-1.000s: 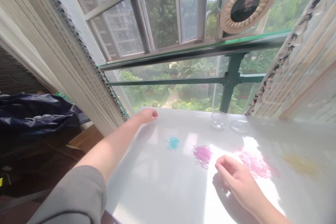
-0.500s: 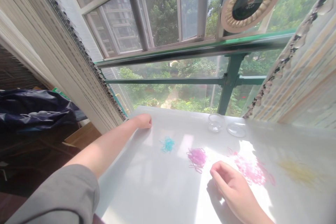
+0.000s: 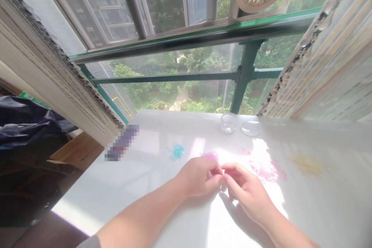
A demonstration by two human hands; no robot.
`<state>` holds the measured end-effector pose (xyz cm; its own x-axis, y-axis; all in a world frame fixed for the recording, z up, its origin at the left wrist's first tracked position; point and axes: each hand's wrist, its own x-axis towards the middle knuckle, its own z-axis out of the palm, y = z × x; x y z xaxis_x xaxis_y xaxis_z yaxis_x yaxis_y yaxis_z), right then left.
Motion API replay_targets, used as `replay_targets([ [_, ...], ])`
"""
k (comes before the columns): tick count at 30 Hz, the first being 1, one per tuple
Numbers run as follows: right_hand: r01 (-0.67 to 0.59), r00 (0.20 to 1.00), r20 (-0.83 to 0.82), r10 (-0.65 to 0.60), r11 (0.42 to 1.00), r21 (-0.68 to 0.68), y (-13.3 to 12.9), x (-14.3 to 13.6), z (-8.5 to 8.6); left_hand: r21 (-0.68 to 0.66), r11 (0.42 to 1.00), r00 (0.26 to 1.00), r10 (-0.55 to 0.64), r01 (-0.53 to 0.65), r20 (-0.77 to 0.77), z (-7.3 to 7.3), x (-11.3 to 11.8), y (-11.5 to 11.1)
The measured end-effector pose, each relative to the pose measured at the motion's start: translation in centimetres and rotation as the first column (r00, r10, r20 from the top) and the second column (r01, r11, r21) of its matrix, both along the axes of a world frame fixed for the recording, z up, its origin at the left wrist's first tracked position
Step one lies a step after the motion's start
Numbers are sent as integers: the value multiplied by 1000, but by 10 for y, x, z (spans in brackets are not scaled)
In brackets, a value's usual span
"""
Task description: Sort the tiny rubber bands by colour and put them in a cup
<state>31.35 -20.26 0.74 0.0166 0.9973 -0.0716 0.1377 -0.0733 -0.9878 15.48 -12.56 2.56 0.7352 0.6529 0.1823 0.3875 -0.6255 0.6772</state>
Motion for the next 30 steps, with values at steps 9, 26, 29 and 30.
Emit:
replay_targets([
  [9, 48, 998, 39, -50, 997, 57, 4, 2, -1, 114, 991, 995, -79, 72, 57, -10, -6, 6],
  [26, 158, 986, 47, -161, 985, 64, 3, 1, 2, 88, 996, 995, -5, -4, 95, -7, -8, 10],
  [29, 151, 987, 42, -154, 986, 67, 4, 1, 1, 92, 996, 997, 7, -14, 77, -8, -8, 11],
  [30, 150, 987, 43, -153, 986, 69, 4, 1, 1, 92, 996, 997, 9, -15, 72, -7, -8, 11],
])
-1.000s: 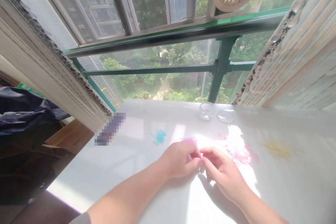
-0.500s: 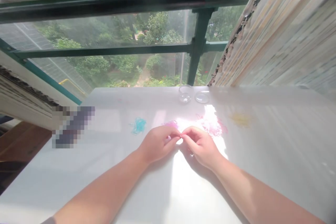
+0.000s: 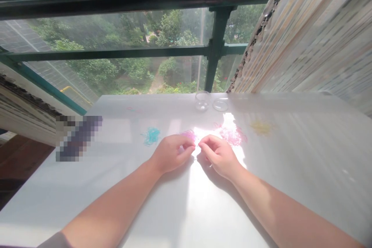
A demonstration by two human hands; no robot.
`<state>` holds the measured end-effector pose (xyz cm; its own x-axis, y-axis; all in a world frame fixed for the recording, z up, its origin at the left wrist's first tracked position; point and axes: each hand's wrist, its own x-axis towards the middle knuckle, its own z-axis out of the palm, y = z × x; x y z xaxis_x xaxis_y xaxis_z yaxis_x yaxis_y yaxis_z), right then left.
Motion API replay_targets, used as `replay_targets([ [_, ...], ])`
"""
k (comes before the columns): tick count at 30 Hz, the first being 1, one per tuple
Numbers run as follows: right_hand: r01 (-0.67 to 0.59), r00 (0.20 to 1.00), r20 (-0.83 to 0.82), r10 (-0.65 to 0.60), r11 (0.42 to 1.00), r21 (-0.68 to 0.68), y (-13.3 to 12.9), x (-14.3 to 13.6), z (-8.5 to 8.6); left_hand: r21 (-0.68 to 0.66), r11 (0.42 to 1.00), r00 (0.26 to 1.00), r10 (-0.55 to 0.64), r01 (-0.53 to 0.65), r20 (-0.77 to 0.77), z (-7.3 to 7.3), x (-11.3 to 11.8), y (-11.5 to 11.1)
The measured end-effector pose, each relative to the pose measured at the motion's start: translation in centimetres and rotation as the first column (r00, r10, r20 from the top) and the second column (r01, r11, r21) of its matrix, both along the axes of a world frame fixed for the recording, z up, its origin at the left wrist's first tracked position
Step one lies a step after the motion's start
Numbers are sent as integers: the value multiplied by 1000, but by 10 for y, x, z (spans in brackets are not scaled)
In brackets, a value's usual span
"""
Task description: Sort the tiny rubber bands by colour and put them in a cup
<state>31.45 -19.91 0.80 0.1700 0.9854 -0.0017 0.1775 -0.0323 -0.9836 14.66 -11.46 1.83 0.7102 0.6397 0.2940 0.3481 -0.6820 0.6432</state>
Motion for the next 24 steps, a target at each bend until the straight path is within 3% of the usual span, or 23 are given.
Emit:
replay_targets([
  [4, -3, 1000, 5, 3, 1000, 9, 0, 0, 1, -10, 1000, 1000, 4, -4, -11, 2, 0, 0],
  [11, -39, 990, -133, 38, 999, -2, -1, 0, 0, -35, 999, 1000, -5, 5, 0, 3, -1, 0],
  [18, -65, 997, 50, 64, 998, 22, -3, 0, -1, -26, 999, 1000, -29, 29, -8, 3, 1, -2],
  [24, -26, 997, 76, 24, 999, 26, -2, 0, 2, 122, 992, 998, -26, 19, 52, 4, -1, 5],
])
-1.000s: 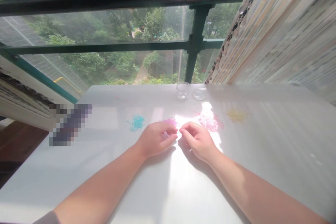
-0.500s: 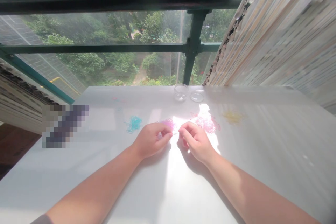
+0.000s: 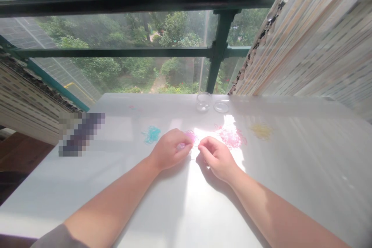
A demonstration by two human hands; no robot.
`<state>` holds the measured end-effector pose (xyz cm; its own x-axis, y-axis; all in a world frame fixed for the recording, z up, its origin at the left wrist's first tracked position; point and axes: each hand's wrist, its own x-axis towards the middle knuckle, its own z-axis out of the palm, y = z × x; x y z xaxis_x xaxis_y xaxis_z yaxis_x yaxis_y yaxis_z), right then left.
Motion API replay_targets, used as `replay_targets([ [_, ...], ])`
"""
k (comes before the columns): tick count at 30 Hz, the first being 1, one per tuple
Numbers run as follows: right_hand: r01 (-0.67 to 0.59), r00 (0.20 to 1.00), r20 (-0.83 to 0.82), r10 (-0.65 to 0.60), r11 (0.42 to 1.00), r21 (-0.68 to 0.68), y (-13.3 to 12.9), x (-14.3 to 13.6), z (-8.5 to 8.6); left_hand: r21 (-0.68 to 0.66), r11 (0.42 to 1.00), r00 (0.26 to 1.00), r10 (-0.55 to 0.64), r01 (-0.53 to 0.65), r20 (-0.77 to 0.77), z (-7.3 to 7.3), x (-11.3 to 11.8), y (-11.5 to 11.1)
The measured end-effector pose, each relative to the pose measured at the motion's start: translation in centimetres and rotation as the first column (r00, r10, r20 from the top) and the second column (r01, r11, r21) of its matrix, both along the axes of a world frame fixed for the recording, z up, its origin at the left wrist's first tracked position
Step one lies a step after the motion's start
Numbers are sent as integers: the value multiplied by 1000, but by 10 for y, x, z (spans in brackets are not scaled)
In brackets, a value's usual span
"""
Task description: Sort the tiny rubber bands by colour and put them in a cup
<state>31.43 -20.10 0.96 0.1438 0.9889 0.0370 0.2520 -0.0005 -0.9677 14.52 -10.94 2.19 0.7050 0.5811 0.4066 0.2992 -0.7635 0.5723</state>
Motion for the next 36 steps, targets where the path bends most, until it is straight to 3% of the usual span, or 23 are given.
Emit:
replay_targets([
  [8, 68, 990, -128, -65, 998, 19, 2, 1, 1, 134, 985, 989, 119, -107, -88, -1, -12, 24],
  [14, 43, 982, -183, -37, 999, 28, 1, 1, -2, 155, 987, 980, 71, -42, -187, -4, -9, 25],
  [31, 49, 987, -154, -42, 998, 42, 2, 1, -2, 220, 976, 989, 29, 4, -148, -3, -8, 23],
  [34, 45, 988, -151, -38, 998, 42, 1, 1, -3, 216, 975, 990, 85, -59, -112, -1, -19, 37],
  [36, 47, 987, -153, -41, 998, 35, 0, 1, -4, 214, 958, 973, 212, -188, -95, 0, -36, 55],
])
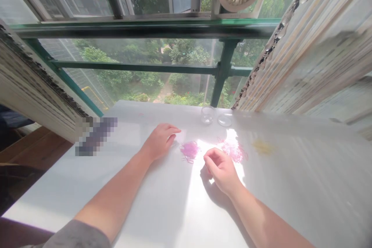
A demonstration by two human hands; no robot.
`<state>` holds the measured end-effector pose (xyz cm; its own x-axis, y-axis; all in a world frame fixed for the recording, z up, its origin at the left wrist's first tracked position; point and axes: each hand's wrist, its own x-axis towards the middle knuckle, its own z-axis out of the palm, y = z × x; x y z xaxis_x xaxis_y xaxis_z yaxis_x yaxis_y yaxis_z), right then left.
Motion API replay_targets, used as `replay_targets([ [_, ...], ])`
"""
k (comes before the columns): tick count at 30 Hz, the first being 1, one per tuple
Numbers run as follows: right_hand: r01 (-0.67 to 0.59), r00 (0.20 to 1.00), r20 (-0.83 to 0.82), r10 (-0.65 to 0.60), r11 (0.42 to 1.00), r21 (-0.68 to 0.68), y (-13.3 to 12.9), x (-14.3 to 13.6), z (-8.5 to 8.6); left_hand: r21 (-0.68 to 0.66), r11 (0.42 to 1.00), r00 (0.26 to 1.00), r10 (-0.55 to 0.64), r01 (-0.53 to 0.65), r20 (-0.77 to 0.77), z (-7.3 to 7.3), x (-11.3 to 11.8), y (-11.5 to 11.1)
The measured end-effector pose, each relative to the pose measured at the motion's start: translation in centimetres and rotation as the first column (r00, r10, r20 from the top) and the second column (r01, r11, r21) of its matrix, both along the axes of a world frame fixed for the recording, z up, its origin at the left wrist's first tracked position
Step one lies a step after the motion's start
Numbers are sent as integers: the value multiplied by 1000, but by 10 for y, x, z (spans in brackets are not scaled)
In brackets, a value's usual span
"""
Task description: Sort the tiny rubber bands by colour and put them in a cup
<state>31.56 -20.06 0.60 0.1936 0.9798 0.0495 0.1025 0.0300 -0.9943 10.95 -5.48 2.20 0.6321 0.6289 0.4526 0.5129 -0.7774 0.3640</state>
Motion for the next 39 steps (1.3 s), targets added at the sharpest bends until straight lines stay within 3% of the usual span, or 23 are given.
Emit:
replay_targets([
  [3, 10, 1000, 10, -10, 999, -30, -1, -1, -1, -33, 948, 947, 319, -317, 33, -1, -37, 33],
  [5, 16, 1000, 7, -16, 998, -55, -2, -2, 0, -118, 831, 831, 553, -544, 58, -6, -62, 52],
  [8, 19, 1000, 3, -19, 997, -70, -3, -5, 3, -166, 722, 725, 687, -672, 52, -17, -84, 68],
  [12, 28, 1000, 4, -28, 996, -79, -6, -10, 9, -199, 693, 708, 707, -693, -2, -28, -85, 74],
  [18, 38, 999, 5, -37, 994, -100, -7, -13, 11, -246, 683, 710, 703, -688, -37, -29, -82, 75],
  [33, 31, 999, 44, -26, 993, -116, -8, -13, 12, -313, 721, 776, 624, -617, -91, -24, -78, 64],
  [39, 7, 997, 76, 1, 994, -113, -7, -10, 11, -309, 788, 839, 539, -533, -73, -11, -49, 42],
])
